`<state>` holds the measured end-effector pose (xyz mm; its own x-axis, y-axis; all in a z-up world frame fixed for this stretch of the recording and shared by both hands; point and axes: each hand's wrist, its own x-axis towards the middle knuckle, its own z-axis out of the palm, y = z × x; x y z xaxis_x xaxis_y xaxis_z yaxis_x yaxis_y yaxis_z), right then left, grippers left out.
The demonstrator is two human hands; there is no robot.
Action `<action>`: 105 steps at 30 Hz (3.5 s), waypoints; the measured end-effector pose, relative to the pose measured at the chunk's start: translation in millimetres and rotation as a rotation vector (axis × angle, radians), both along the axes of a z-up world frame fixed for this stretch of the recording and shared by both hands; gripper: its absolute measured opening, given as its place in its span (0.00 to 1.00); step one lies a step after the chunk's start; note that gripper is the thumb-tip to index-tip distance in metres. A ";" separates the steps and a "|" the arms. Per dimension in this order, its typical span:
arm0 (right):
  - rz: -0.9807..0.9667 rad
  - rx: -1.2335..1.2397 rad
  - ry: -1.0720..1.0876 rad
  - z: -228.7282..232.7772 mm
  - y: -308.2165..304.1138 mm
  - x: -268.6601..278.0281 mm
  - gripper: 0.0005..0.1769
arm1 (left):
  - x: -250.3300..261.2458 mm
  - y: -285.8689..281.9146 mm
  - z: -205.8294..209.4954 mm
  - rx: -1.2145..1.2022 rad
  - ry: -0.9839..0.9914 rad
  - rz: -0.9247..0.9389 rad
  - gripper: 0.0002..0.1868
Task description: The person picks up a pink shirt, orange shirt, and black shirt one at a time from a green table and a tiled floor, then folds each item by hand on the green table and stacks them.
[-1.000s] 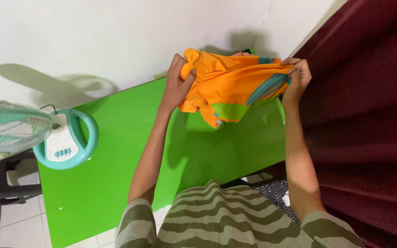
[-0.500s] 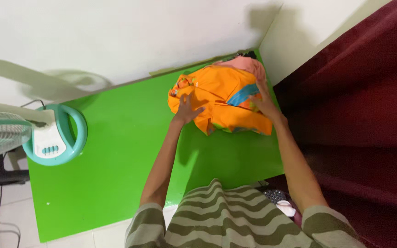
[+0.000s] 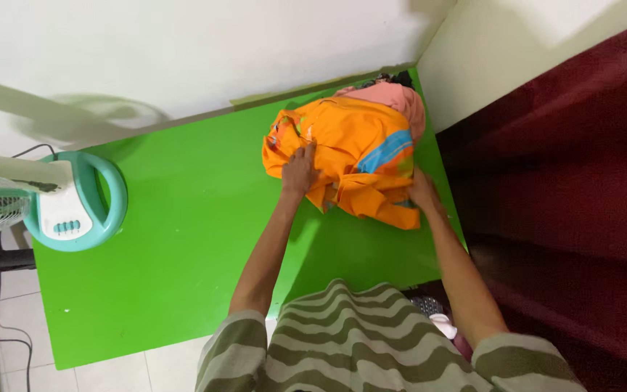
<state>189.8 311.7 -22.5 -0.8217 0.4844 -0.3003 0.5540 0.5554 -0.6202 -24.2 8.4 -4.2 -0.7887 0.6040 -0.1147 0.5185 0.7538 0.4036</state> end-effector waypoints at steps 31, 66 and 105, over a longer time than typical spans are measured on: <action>-0.049 0.097 0.243 26.2 56.3 -51.0 0.45 | -10.5 -32.7 26.2 0.005 -0.245 0.044 0.30; -0.121 0.479 0.463 -41.2 29.6 -135.7 0.36 | -19.6 86.3 -73.5 0.166 -0.144 0.246 0.45; 0.714 0.413 0.672 207.6 -292.7 -97.6 0.18 | 118.2 -279.9 142.6 0.379 0.366 0.418 0.18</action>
<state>92.2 19.1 185.1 -0.8919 -0.2143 0.3982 -0.3690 0.8539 -0.3670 93.9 -271.5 138.5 -0.9126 0.1856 0.3643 0.3678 0.7618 0.5332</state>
